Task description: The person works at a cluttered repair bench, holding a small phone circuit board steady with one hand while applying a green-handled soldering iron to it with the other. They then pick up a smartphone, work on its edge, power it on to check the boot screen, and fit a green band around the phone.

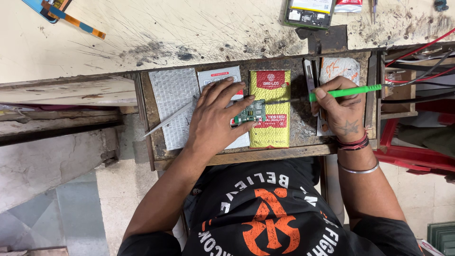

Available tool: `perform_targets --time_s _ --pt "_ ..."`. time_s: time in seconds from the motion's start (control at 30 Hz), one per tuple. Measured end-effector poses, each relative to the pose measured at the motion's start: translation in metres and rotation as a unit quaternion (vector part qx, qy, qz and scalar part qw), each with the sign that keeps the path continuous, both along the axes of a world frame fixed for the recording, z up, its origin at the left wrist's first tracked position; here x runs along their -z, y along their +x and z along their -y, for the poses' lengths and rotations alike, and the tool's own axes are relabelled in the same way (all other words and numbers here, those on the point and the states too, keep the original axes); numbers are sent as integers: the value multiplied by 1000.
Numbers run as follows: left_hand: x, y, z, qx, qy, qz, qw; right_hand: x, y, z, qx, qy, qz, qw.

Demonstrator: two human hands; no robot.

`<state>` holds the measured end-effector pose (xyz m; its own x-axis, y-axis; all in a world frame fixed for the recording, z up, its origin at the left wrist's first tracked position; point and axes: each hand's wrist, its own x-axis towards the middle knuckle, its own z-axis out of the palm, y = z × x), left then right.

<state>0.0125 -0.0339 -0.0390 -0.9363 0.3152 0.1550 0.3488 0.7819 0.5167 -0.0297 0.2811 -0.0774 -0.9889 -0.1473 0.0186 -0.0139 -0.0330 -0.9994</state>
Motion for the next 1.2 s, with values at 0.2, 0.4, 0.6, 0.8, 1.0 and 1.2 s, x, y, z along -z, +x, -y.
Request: perform_targets --time_s 0.2,0.4,0.6,0.8,1.0,1.2 --pt "0 -1 -1 3 1 2 1000 0 0 -1 -4 0 -2 1000" --pt "1 0 -1 2 3 3 1000 1 1 -1 0 10 4 1000" --pt "0 -1 -1 4 3 4 1000 1 2 -1 -5 11 3 1000" --pt "1 0 -1 6 -1 7 1000 2 1 0 -6 19 8 1000" --pt "1 -2 -1 5 -3 15 1000 2 1 1 -3 23 12 1000" --pt "0 -3 2 6 -4 22 1000 2 0 3 -5 17 11 1000"
